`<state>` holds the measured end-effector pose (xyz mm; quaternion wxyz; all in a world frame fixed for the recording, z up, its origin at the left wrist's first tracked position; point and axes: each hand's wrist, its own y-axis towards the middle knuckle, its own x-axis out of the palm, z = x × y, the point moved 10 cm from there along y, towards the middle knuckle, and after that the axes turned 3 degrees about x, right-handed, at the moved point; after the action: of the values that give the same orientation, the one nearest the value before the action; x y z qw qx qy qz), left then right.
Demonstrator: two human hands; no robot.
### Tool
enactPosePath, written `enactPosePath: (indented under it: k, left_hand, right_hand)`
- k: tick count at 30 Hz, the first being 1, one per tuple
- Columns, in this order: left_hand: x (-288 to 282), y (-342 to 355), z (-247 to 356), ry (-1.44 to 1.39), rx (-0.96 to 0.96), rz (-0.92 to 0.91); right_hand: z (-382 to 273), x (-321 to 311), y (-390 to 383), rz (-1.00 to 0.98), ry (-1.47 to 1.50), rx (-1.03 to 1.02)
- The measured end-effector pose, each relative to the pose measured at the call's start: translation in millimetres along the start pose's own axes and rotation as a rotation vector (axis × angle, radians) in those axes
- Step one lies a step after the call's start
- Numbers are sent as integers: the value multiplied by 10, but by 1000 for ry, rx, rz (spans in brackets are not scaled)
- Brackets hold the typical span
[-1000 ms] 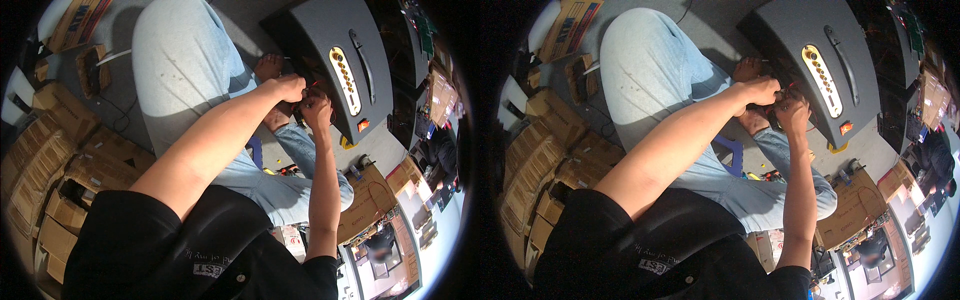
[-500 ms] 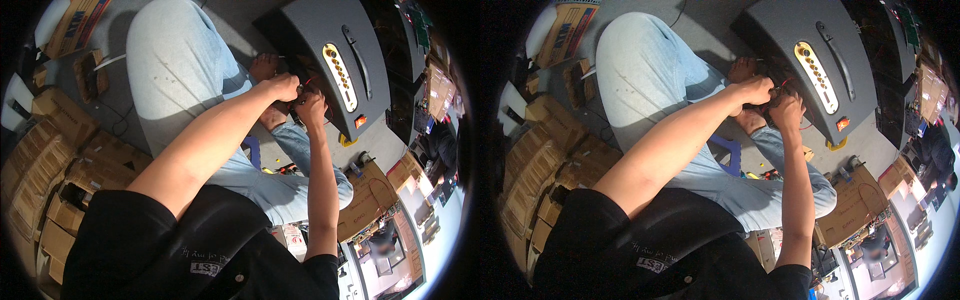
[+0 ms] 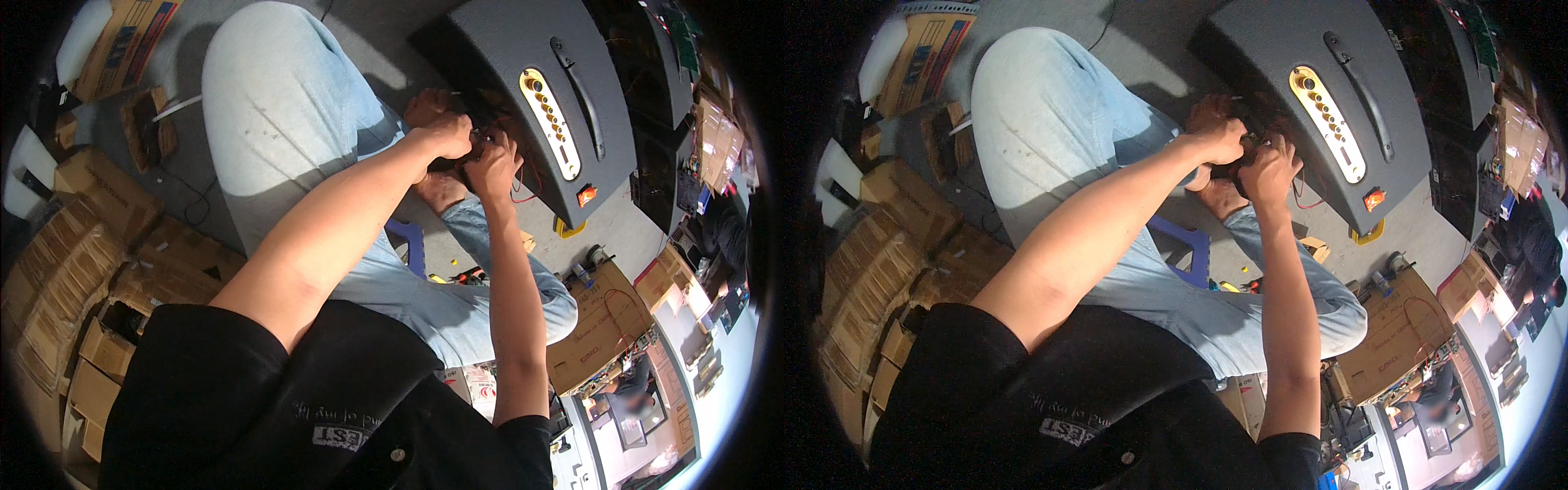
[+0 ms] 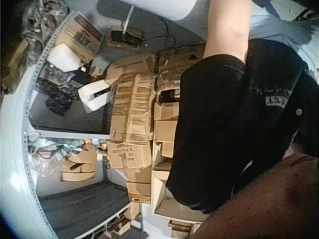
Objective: The person sits on the floor and works on the internal circuit board of a black amplifier. They use a multimeter to test connections on the board, then place the board back into the amplifier casing and close the lid.
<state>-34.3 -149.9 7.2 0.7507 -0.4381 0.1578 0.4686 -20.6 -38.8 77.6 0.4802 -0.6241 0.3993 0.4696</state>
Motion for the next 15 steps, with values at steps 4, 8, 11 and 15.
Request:
enactPosePath:
  k: [4,8,11,15]
  left_hand:
    - [30,43,51,91,46,-52]
    - [-52,0,41,12,10,-41]
    - [-149,-98,160,14,68,-112]
    - [-256,-231,348,-3,123,-274]
  right_hand:
    - [-38,-26,-4,24,-6,38]
    - [14,-104,-73,117,55,106]
    - [-14,-232,-167,135,62,154]
    - [-70,-396,-302,209,21,53]
